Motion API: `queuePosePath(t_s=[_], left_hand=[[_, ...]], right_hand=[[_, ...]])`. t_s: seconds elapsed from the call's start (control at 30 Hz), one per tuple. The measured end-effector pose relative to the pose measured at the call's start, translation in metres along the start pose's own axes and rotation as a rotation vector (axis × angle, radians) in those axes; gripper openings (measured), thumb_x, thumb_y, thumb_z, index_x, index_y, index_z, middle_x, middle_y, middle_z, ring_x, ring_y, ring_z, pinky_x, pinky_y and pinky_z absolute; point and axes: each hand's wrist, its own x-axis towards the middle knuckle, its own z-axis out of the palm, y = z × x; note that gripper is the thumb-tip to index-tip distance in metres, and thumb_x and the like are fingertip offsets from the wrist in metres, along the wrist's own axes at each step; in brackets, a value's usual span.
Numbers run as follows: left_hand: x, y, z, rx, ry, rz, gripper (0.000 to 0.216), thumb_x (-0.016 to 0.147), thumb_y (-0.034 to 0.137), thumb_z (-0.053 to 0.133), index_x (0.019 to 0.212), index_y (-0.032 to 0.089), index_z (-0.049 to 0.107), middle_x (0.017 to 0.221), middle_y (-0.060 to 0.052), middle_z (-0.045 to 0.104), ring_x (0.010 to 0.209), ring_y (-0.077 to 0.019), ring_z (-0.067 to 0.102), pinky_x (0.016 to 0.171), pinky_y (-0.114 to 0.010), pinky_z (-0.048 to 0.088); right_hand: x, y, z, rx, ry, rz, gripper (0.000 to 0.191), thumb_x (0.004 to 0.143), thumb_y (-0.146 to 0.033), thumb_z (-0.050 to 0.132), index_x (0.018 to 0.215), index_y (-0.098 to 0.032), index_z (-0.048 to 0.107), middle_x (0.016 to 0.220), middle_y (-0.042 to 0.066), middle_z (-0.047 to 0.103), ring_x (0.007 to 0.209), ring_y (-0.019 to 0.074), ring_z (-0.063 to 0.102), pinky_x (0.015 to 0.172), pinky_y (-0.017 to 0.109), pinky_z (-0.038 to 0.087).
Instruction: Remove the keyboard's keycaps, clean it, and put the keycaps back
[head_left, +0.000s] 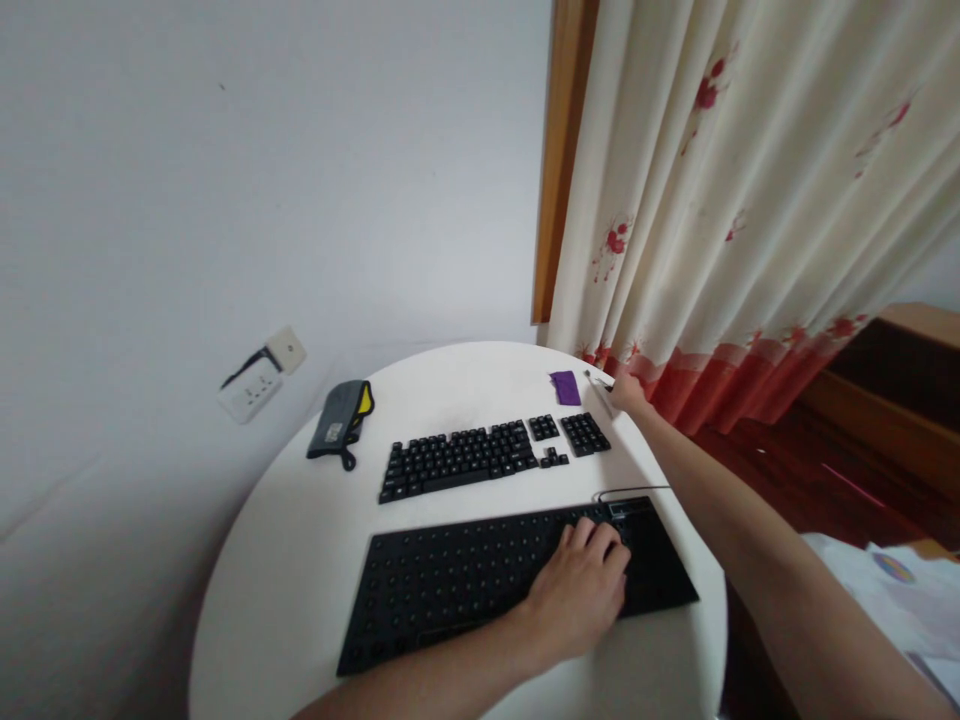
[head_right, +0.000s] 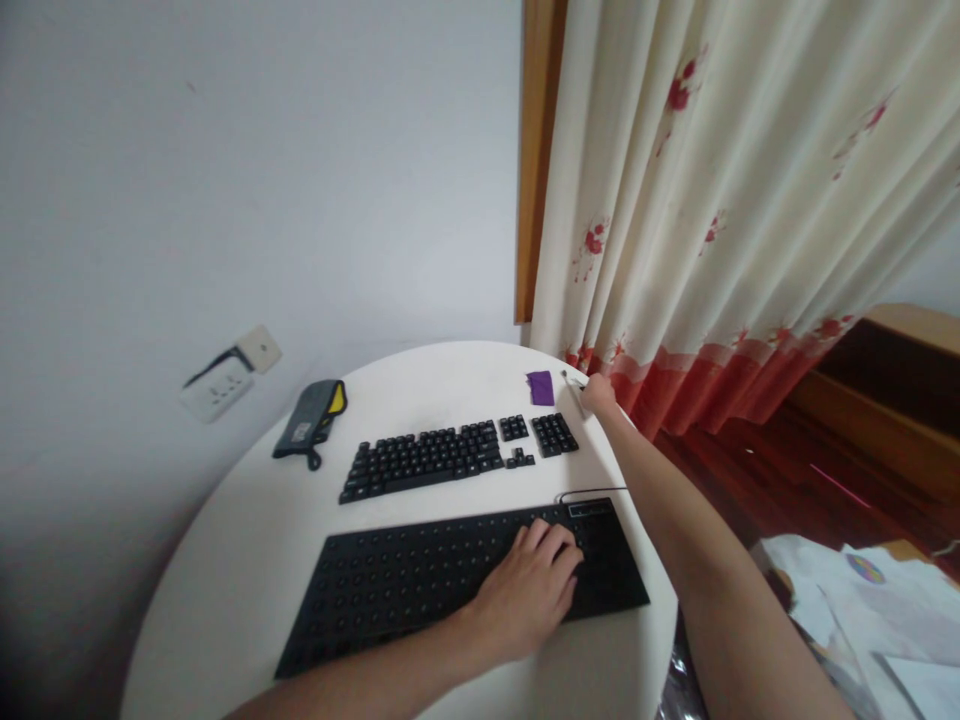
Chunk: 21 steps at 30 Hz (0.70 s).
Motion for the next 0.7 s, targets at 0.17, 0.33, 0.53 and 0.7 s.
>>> queuePosePath(t_s=[0.17, 0.33, 0.53, 0.7], left_hand=[[-0.001, -0.001, 0.0, -0.014, 0.017, -0.012, 0.019, 0.093, 0.027, 0.051, 0.111, 0.02, 0.055, 0.113, -0.005, 0.054, 0.106, -0.0235, 0.045, 0.09, -0.04, 0.044], [-0.007, 0.008, -0.013, 0.029, 0.047, 0.007, 0.02, 0.096, 0.031, 0.046, 0.111, 0.022, 0.055, 0.115, -0.005, 0.056, 0.106, -0.0225, 0.047, 0.089, -0.038, 0.043], [-0.008, -0.023, -0.07, 0.041, 0.273, -0.093, 0.021, 0.096, 0.025, 0.044, 0.112, 0.021, 0.057, 0.115, -0.007, 0.059, 0.108, -0.0215, 0.05, 0.093, -0.038, 0.042], [-0.044, -0.166, -0.127, 0.08, 0.607, -0.576, 0.023, 0.091, 0.014, 0.043, 0.104, 0.018, 0.061, 0.113, -0.007, 0.062, 0.11, -0.0202, 0.054, 0.1, -0.035, 0.041]], right_hand=[[-0.002, -0.005, -0.001, -0.047, -0.029, 0.03, 0.035, 0.074, -0.021, 0.072, 0.105, -0.007, 0.063, 0.105, 0.026, 0.066, 0.101, 0.0341, 0.064, 0.083, 0.04, 0.049], [-0.016, -0.004, -0.01, -0.013, -0.03, 0.031, 0.026, 0.072, -0.024, 0.072, 0.093, -0.01, 0.068, 0.093, 0.019, 0.07, 0.091, 0.0291, 0.066, 0.076, 0.035, 0.05], [-0.053, 0.003, -0.028, 0.108, 0.043, -0.056, 0.022, 0.078, -0.017, 0.056, 0.09, -0.009, 0.073, 0.095, 0.021, 0.071, 0.092, 0.0319, 0.067, 0.076, 0.036, 0.049], [-0.111, 0.001, -0.054, 0.489, 0.155, -0.252, 0.035, 0.085, -0.037, 0.049, 0.091, -0.012, 0.072, 0.081, 0.012, 0.073, 0.075, 0.0238, 0.067, 0.066, 0.03, 0.05]])
